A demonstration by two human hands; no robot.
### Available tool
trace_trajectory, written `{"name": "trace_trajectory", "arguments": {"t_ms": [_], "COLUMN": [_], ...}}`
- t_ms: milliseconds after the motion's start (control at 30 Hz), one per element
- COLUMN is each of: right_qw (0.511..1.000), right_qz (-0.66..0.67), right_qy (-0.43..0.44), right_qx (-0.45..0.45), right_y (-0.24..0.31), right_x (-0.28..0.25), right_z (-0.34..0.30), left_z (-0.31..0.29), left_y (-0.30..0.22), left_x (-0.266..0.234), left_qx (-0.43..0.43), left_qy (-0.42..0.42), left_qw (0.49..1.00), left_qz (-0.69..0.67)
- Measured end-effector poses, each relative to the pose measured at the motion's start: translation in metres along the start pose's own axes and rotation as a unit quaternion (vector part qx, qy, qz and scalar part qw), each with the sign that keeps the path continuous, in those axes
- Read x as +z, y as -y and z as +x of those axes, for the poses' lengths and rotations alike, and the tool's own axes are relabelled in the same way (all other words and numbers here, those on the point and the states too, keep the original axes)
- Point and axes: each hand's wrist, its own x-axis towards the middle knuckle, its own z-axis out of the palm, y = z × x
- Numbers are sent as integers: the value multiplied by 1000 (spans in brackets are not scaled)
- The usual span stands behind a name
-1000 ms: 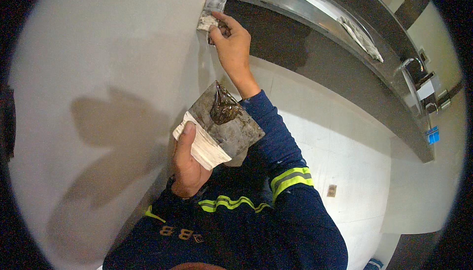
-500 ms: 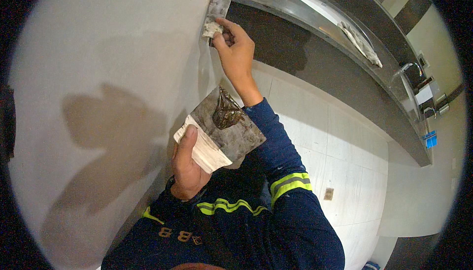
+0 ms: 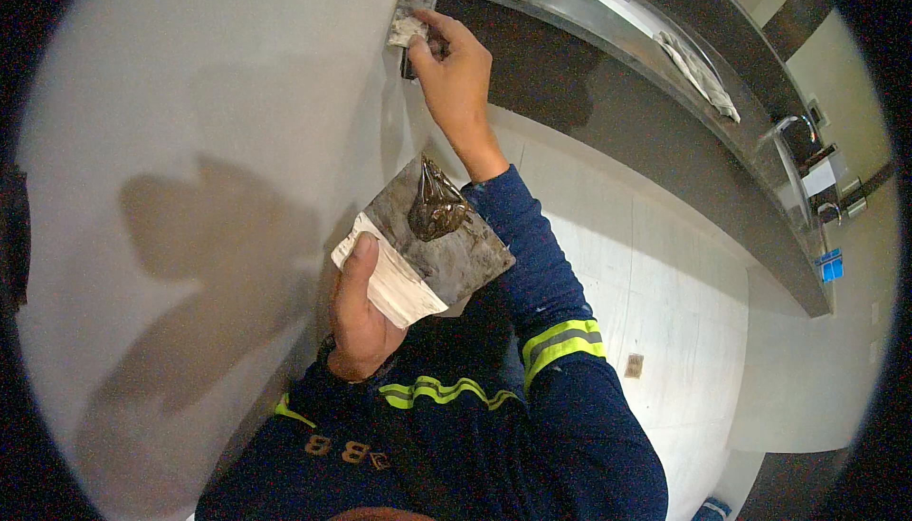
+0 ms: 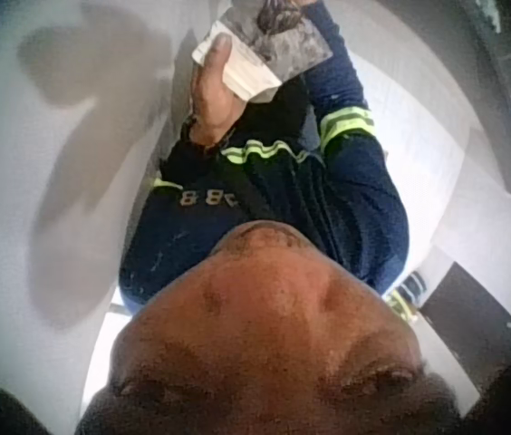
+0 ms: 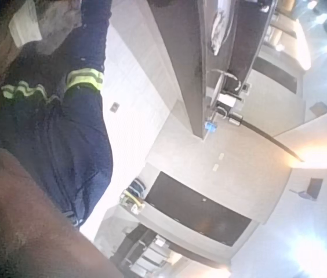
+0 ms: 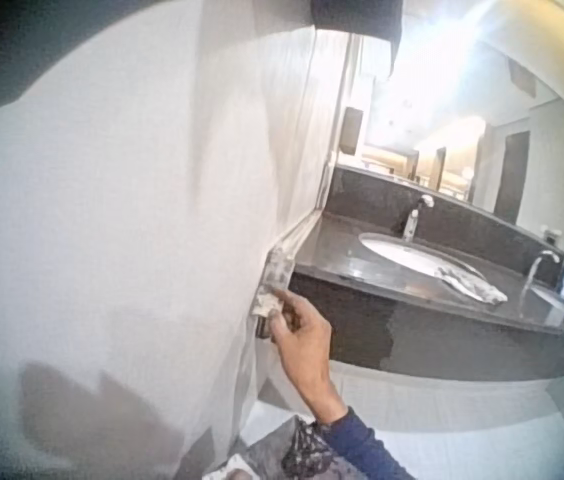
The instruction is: The person applies a dark adhesive along the edge where a wall meets a countertop using a small putty knife and a hawk. They repeatedly scoop adhesive from the hawk and spread it along the seam, then move to a different section of the countertop to continue the same process.
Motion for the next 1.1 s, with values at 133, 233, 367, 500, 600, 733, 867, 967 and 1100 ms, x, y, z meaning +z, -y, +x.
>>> {"name": "trace_trajectory", "arguments": {"t_ms": [133,233,367,500,600,733,867,967,1100], "right_qw": [1000,1000,1000,999,999,999,999,1000,999], "right_qz": [7,6,3,5,15,17,13,10,23], "right_qy": [3,1,2,1,0,0,3,-9,-19], "right_qx": [-3,4,23,36,43,39,45,21,-19], "right_y": [-2,-1,-1,-5,-7,-8,-7,3,16], "right_x": [0,-1,1,3,2,3,0,-9,-16], "right_z": [-2,-1,-3,-5,-5,-7,-11,-14,2], "left_z": [1,2,4,4,3,4,6,8,8], "left_y": [0,0,-1,-3,-2,-2,-1,3,7], "left_x": [-1,1,0,5,7,7,4,0,-2], "left_qx": [0,1,4,4,-2,-1,-11,-10,18], "left_qy": [3,5,15,6,-6,-7,-4,-11,-4], "left_qw": [1000,1000,1000,1000,1000,1000,1000,1000,999], "left_qz": [16,15,9,3,6,14,12,12,-37]}}
